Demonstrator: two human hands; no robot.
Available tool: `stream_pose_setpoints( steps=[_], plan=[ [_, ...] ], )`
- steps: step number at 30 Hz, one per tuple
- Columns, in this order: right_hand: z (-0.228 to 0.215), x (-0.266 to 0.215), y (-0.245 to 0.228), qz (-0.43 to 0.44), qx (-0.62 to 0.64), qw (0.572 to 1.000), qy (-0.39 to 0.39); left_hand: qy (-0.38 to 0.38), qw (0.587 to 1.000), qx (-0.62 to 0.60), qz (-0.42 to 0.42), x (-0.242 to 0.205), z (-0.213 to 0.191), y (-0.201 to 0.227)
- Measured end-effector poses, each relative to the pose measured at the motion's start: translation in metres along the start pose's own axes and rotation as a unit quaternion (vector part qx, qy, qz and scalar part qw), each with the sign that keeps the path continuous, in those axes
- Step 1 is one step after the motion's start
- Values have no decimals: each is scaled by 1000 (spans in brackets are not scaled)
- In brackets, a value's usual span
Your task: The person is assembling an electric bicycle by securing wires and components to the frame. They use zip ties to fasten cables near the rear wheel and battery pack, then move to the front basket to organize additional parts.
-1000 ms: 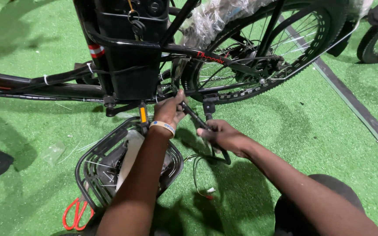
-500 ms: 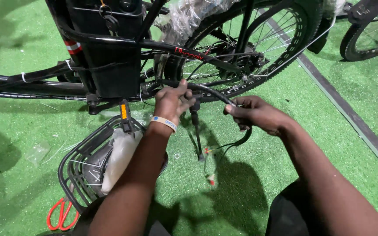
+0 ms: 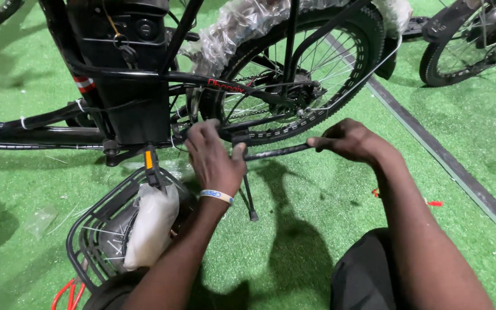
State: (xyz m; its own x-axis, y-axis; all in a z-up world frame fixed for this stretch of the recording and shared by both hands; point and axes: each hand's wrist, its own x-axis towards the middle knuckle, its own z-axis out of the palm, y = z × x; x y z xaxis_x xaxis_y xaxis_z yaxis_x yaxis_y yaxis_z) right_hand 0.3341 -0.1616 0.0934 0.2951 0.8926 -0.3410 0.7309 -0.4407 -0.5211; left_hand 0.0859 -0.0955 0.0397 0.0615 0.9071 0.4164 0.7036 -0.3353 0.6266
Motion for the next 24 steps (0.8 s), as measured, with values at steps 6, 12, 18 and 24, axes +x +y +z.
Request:
stream_pose_setpoints(
  steps=[6,12,18,24],
  plan=[
    [20,-14,-38,-189,35,981,-1,-262,955,-43,136,-28,37,7],
    [21,38,24,-115,65,989,60,-253,967,2,17,-4,-13,8],
    [13,23,10,-178,317,932,5,-303,947,83,-63,8,-32,-31],
    [20,22,-7,-210,305,928,25,-381,916,81,-94,1,-26,-52]
  ],
)
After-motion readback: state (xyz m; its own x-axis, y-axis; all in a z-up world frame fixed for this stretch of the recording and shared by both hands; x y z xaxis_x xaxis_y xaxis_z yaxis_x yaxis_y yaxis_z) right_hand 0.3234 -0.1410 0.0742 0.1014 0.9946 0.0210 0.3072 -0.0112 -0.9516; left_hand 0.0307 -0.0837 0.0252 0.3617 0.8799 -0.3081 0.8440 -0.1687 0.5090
